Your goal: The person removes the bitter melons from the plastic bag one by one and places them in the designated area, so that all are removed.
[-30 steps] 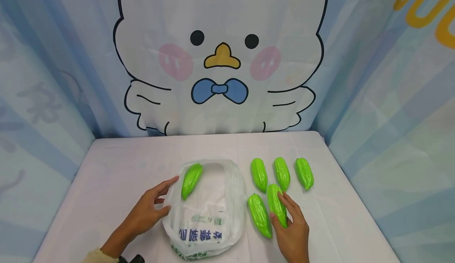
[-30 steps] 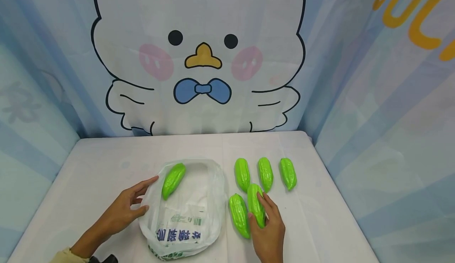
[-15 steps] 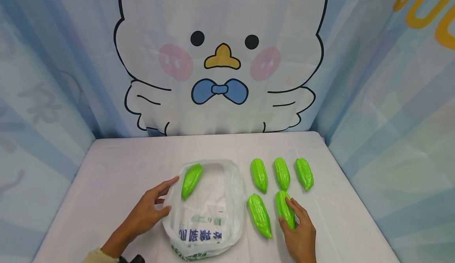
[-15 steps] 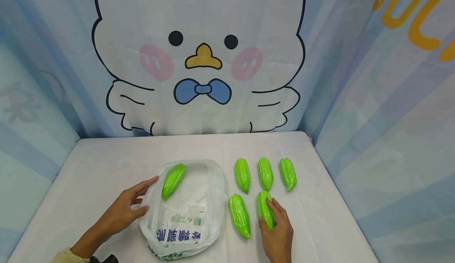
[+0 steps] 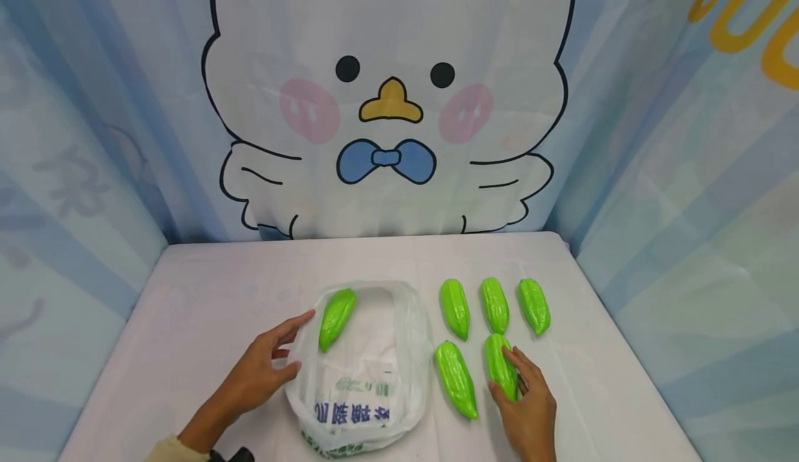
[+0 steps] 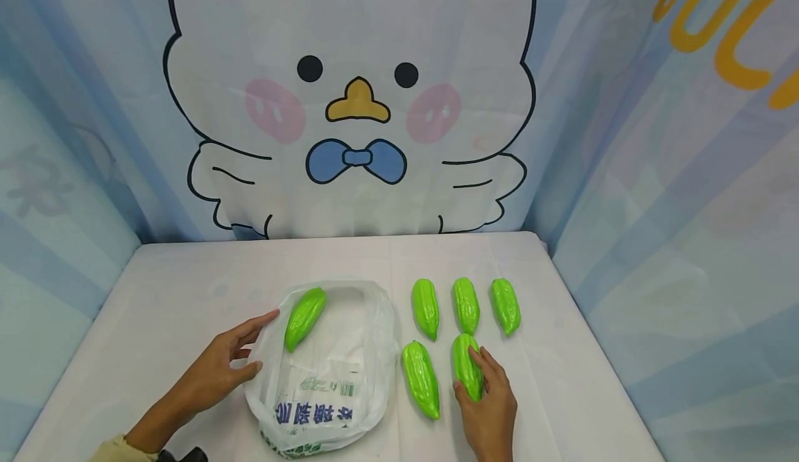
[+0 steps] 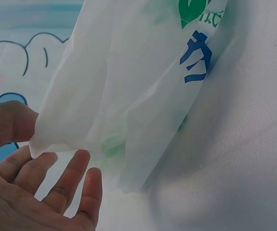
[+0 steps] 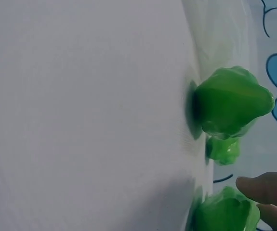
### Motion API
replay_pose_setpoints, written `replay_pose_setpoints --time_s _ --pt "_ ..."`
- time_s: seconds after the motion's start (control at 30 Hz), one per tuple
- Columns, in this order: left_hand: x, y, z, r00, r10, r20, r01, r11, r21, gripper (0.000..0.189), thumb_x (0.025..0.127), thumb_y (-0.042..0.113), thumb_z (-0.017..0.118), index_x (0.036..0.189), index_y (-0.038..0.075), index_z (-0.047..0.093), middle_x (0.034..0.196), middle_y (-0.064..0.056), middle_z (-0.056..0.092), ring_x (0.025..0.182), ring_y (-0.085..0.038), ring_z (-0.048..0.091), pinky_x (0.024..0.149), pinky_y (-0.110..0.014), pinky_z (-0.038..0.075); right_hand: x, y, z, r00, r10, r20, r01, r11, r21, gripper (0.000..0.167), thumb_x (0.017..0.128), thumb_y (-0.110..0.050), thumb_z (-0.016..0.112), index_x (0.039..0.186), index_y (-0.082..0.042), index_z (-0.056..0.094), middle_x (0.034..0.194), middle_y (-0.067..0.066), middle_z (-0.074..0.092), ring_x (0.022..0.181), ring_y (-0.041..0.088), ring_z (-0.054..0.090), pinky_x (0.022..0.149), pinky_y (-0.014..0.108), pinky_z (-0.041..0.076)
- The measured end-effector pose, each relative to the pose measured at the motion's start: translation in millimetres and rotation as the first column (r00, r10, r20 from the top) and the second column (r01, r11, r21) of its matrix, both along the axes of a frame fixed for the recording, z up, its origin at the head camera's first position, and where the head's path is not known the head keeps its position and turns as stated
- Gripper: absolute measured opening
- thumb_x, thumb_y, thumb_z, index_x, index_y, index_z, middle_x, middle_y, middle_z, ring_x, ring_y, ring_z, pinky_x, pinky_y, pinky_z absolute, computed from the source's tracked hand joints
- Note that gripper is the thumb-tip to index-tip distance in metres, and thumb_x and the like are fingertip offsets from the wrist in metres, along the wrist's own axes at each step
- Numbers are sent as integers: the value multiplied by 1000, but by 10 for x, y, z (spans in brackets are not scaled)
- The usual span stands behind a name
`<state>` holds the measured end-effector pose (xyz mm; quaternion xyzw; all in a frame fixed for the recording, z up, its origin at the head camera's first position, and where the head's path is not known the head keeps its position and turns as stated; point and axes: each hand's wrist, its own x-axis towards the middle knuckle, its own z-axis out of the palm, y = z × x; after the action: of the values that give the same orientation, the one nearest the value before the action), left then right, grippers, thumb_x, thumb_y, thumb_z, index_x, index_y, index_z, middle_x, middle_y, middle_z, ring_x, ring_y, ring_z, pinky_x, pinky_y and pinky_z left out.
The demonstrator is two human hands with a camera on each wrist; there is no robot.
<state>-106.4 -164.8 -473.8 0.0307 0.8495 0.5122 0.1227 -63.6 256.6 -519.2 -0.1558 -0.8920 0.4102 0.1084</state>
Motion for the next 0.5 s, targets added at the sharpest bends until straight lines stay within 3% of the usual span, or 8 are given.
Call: replay_pose_setpoints --time_s 0.13,0.33,0.5 --pt "-9 -5 -2 1000 -4 0 4 1000 7 82 88 0 72 162 24 46 168 -9 45 144 -39 55 111 -53 56 4 -1 27 999 -7 -34 8 1000 23 68 82 2 85 146 -10 64 157 18 54 150 43 48 117 50 46" --pt "-11 -6 -1 1000 -6 0 6 1000 7 82 89 1 72 162 24 46 168 -9 45 144 -39 55 111 -53 56 2 -39 129 994 -34 -108 38 999 37 68 80 3 87 143 -12 67 156 16 56 148 44 49 117 64 45" --pt "-13 -14 -1 1000 -13 -4 13 1000 8 81 89 0 72 163 23 45 169 -9 43 146 -40 53 112 -53 55 -19 -136 234 982 -17 -187 21 1000 23 66 81 4 86 142 -12 68 155 13 58 148 39 51 117 63 45"
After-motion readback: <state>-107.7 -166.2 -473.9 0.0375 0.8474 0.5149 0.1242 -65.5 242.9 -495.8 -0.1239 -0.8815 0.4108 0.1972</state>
